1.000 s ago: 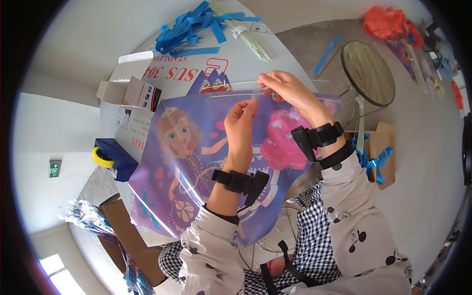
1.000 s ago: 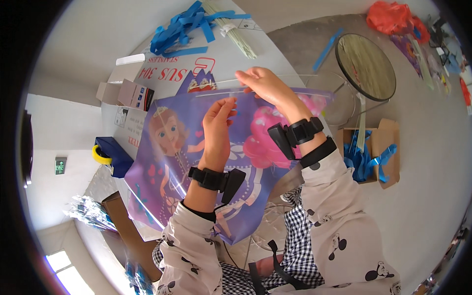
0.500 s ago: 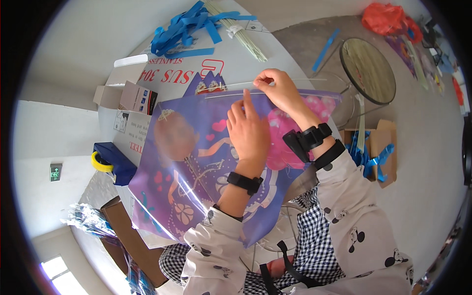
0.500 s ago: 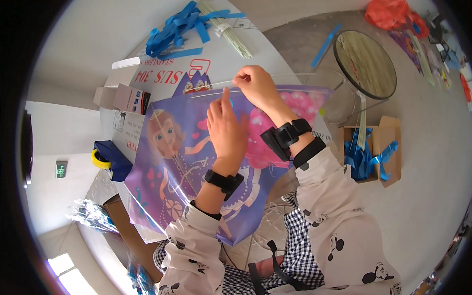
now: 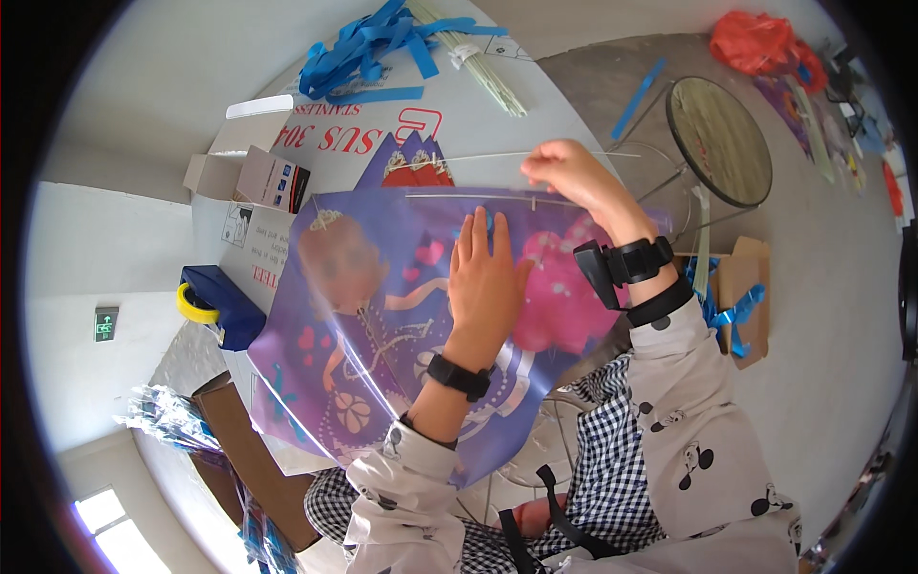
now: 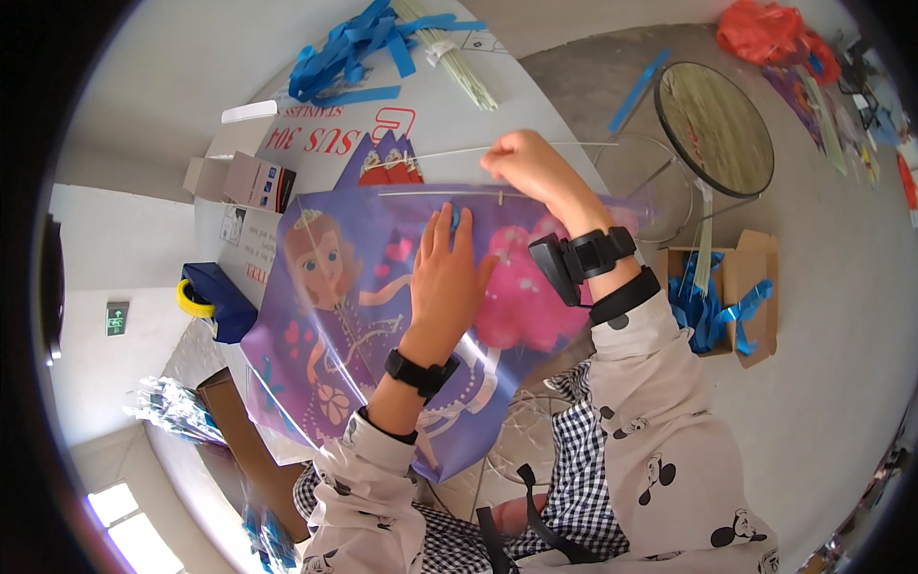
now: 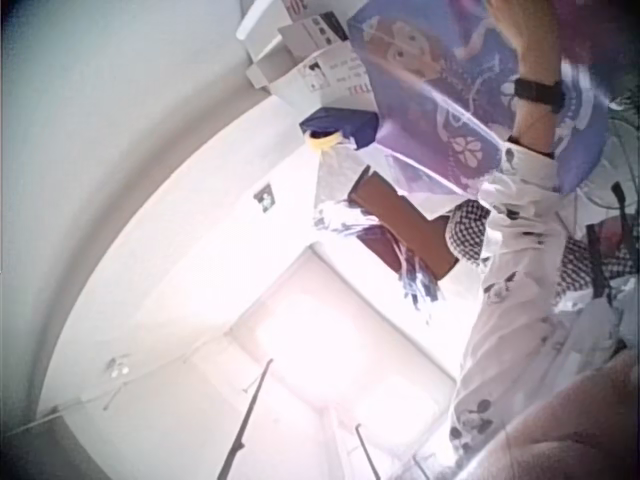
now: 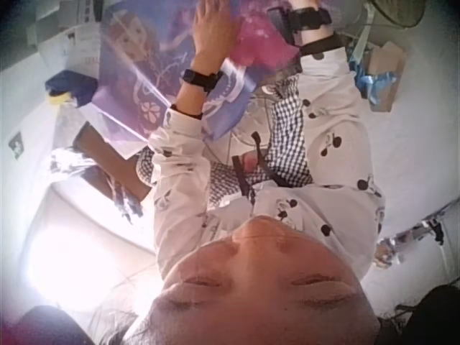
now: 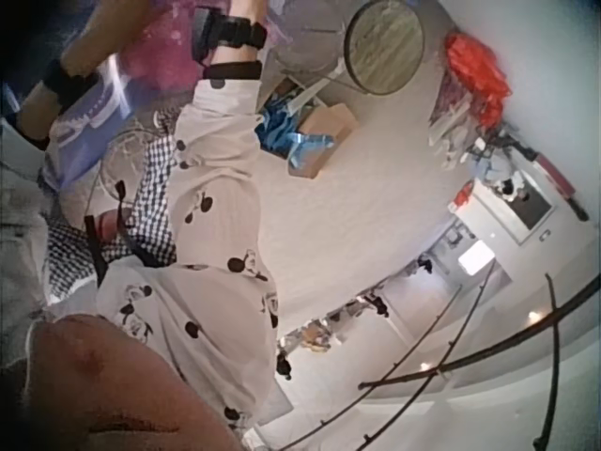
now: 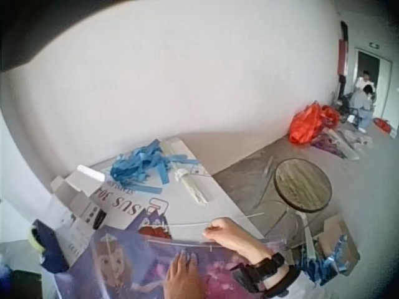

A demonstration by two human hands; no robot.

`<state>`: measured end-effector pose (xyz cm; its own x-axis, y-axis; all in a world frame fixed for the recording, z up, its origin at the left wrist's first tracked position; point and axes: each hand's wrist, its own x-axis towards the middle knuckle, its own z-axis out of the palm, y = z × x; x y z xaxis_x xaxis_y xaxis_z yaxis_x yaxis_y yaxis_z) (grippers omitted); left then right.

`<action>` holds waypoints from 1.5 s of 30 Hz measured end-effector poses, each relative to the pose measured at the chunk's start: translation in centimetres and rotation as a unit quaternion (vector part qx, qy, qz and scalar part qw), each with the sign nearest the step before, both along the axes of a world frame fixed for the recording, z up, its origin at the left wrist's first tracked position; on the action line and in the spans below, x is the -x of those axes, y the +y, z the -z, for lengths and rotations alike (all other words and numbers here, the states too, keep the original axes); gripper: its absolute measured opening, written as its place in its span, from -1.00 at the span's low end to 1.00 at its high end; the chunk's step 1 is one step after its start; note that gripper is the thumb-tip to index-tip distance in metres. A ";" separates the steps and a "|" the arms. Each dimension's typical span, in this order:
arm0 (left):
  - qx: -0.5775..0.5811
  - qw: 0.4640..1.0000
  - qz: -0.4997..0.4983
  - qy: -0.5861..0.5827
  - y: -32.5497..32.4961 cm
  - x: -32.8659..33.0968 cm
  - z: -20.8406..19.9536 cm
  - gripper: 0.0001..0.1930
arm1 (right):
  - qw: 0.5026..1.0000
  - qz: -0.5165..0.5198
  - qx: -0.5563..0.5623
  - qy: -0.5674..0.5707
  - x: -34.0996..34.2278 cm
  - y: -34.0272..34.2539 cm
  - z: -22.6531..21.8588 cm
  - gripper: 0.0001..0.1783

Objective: The person assembles a kite by taping the plastic sail edges, inserting a white rod into the center, and then taping a crossbar rod across the sail. Finally, they secure the crossbar by folding the sail corners over the rod ends and applying tape.

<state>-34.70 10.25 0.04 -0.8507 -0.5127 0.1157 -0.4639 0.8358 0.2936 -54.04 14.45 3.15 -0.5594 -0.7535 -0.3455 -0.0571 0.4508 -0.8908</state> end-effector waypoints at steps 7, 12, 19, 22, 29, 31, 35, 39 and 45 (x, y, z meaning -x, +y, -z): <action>-0.001 1.000 0.014 0.002 0.1 -0.9 -0.2 -0.46 | 0.998 -0.050 -0.013 0.021 -1.0 -0.1 0.3 -0.77; 0.144 0.989 0.026 -0.031 -0.5 0.0 0.0 -0.51 | 0.993 -0.052 0.094 0.044 -2.4 0.6 1.6 -0.48; 0.189 0.980 0.047 -0.035 -0.8 0.0 0.5 -0.52 | 0.944 -0.072 -0.005 0.322 -3.8 1.5 2.7 -0.14; 0.160 0.987 0.028 -0.017 -1.3 -0.3 0.1 -0.50 | 0.941 -0.077 -0.003 0.330 -3.5 1.9 2.8 -0.14; 0.168 0.982 -0.087 -0.015 -5.2 -2.0 0.5 -0.47 | 0.940 -0.065 0.050 0.330 -3.4 1.9 3.4 -0.27; 0.161 0.982 -0.095 0.013 -4.7 -2.1 0.5 -0.49 | 0.945 -0.038 0.069 0.319 -2.8 1.9 3.3 -0.38; -0.021 0.995 0.038 0.089 -2.2 -2.6 0.2 -0.56 | 0.991 -0.021 0.098 0.086 -2.3 1.6 1.6 -0.79; -0.034 0.994 0.038 0.092 -1.4 -2.4 0.2 -0.57 | 0.995 -0.069 0.059 0.039 -2.4 1.3 2.4 -0.80; -0.022 0.996 0.022 0.086 -1.1 -2.1 0.4 -0.52 | 0.995 -0.046 0.049 0.070 -3.3 0.1 3.7 -0.78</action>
